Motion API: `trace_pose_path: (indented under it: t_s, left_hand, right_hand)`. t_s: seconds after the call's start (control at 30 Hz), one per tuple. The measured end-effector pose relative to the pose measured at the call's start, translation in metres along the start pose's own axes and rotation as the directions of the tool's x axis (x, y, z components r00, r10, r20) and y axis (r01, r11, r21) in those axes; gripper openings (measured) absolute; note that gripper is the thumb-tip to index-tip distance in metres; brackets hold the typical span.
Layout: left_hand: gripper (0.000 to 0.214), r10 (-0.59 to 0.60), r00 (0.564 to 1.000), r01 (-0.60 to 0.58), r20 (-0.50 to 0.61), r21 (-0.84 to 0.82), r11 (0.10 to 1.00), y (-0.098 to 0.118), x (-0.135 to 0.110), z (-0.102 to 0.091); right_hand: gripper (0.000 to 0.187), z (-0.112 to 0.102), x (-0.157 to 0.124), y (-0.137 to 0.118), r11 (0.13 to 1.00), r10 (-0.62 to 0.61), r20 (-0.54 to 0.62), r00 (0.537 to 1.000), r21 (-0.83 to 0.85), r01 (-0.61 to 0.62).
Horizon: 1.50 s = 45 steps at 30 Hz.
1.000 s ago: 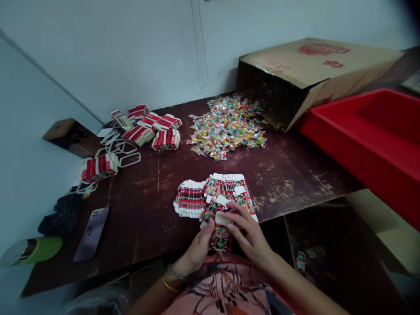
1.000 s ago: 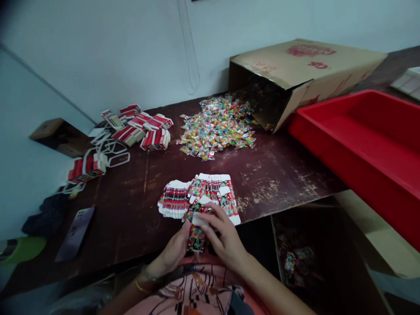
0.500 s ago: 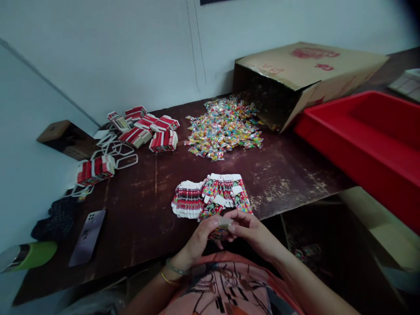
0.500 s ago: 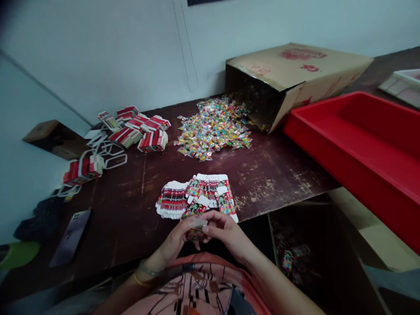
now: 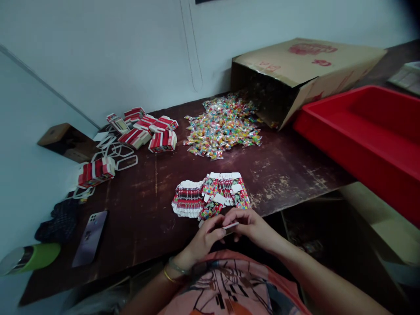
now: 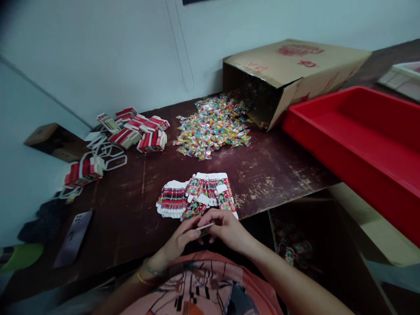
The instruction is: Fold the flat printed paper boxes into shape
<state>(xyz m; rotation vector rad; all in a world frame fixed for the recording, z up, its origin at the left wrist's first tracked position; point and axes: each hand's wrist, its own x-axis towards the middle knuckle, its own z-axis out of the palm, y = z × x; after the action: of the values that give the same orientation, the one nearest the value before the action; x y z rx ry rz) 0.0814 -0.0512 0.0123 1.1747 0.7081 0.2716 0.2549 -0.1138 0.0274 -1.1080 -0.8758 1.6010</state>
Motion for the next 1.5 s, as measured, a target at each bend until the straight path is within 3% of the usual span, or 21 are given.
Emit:
trace_pose_path:
  t_s: [0.1, 0.2, 0.37, 0.47, 0.57, 0.73, 0.8, 0.87, 0.9, 0.93, 1.0, 1.03, 1.07, 1.13, 1.17, 1.23, 1.3, 1.37, 1.4, 1.5]
  left_hand:
    - [0.033, -0.109, 0.993, 0.099, -0.036, -0.214, 0.972, -0.004, 0.003, 0.0]
    - [0.033, -0.152, 0.988, 0.132, -0.041, -0.31, 0.942, -0.006, 0.005, 0.001]
    - [0.043, -0.132, 0.987, 0.156, 0.09, -0.374, 0.914, -0.005, -0.001, -0.001]
    - [0.045, -0.123, 0.982, 0.166, 0.143, -0.341, 0.926, -0.004, -0.006, -0.006]
    - [0.046, -0.164, 0.983, 0.185, 0.087, -0.338, 0.923, -0.006, -0.008, -0.009]
    - [0.05, -0.2, 0.978, 0.207, 0.056, -0.371, 0.905, -0.009, -0.007, 0.001]
    - [0.049, -0.178, 0.983, 0.184, 0.046, -0.266, 0.946, -0.006, -0.006, -0.001]
    - [0.044, -0.104, 0.991, 0.101, -0.085, -0.029, 0.994, 0.004, -0.004, -0.017]
    - [0.042, -0.023, 0.978, 0.05, -0.209, 0.127, 0.991, 0.01, -0.003, -0.031]
    - [0.039, 0.081, 0.934, 0.026, -0.347, 0.293, 0.956, 0.017, -0.004, -0.049]
    - [0.043, 0.34, 0.737, 0.056, -0.584, 0.554, 0.831, 0.027, -0.009, -0.093]
    - [0.047, 0.424, 0.651, 0.154, -0.63, 0.656, 0.739, 0.029, -0.015, -0.115]
    - [0.049, 0.454, 0.615, 0.297, -0.645, 0.722, 0.624, 0.029, -0.022, -0.134]
    - [0.05, 0.416, 0.582, 0.58, -0.698, 0.716, 0.39, 0.02, -0.035, -0.162]
    - [0.049, 0.391, 0.569, 0.647, -0.723, 0.688, 0.329, 0.014, -0.041, -0.169]
    - [0.045, 0.355, 0.544, 0.716, -0.76, 0.641, 0.275, 0.001, -0.046, -0.171]
    - [0.042, 0.39, 0.522, 0.747, -0.758, 0.627, 0.219, -0.008, -0.044, -0.162]
    - [0.041, 0.459, 0.537, 0.729, -0.707, 0.663, 0.169, -0.009, -0.037, -0.147]
    - [0.038, 0.476, 0.577, 0.678, -0.663, 0.714, 0.173, -0.008, -0.032, -0.137]
    - [0.027, 0.424, 0.764, 0.404, -0.486, 0.873, 0.273, -0.006, -0.016, -0.103]
  right_hand:
    - [0.021, 0.003, -0.003, -0.003, 0.971, -0.138, -0.017, 0.99, -0.198, 0.132]
    - [0.025, 0.004, -0.003, -0.004, 0.906, -0.259, -0.035, 0.965, -0.357, 0.23]
    - [0.02, -0.008, 0.008, 0.0, 0.904, -0.247, -0.047, 0.968, -0.371, 0.213]
    - [0.019, -0.012, 0.012, 0.003, 0.911, -0.248, -0.069, 0.966, -0.357, 0.209]
    - [0.019, -0.008, 0.008, 0.006, 0.89, -0.279, -0.058, 0.959, -0.391, 0.236]
    - [0.03, 0.001, -0.003, 0.013, 0.764, -0.361, 0.007, 0.933, -0.572, 0.3]
    - [0.026, -0.004, -0.001, 0.015, 0.749, -0.365, -0.005, 0.931, -0.595, 0.29]
    - [0.025, -0.017, 0.004, 0.018, 0.73, -0.402, -0.078, 0.912, -0.628, 0.268]
    - [0.026, -0.025, 0.007, 0.021, 0.704, -0.439, -0.135, 0.888, -0.666, 0.246]
    - [0.03, -0.035, 0.01, 0.025, 0.665, -0.479, -0.196, 0.855, -0.717, 0.208]
    - [0.04, -0.056, 0.015, 0.036, 0.566, -0.538, -0.275, 0.797, -0.818, 0.1]
    - [0.043, -0.066, 0.016, 0.044, 0.511, -0.548, -0.283, 0.787, -0.858, 0.047]
    - [0.046, -0.074, 0.017, 0.052, 0.453, -0.548, -0.271, 0.791, -0.892, 0.008]
    - [0.055, -0.087, 0.016, 0.069, 0.331, -0.527, -0.202, 0.825, -0.943, -0.019]
    - [0.06, -0.091, 0.014, 0.078, 0.27, -0.509, -0.15, 0.848, -0.963, -0.009]
    - [0.07, -0.094, 0.008, 0.09, 0.164, -0.468, -0.054, 0.882, -0.986, 0.027]
    - [0.067, -0.095, 0.002, 0.096, 0.107, -0.445, 0.004, 0.895, -0.993, 0.058]
    - [0.055, -0.095, -0.002, 0.096, 0.109, -0.449, 0.01, 0.893, -0.992, 0.066]
    - [0.05, -0.095, -0.003, 0.094, 0.126, -0.452, 0.001, 0.892, -0.99, 0.065]
    - [0.04, -0.096, -0.004, 0.088, 0.19, -0.457, -0.038, 0.888, -0.98, 0.056]
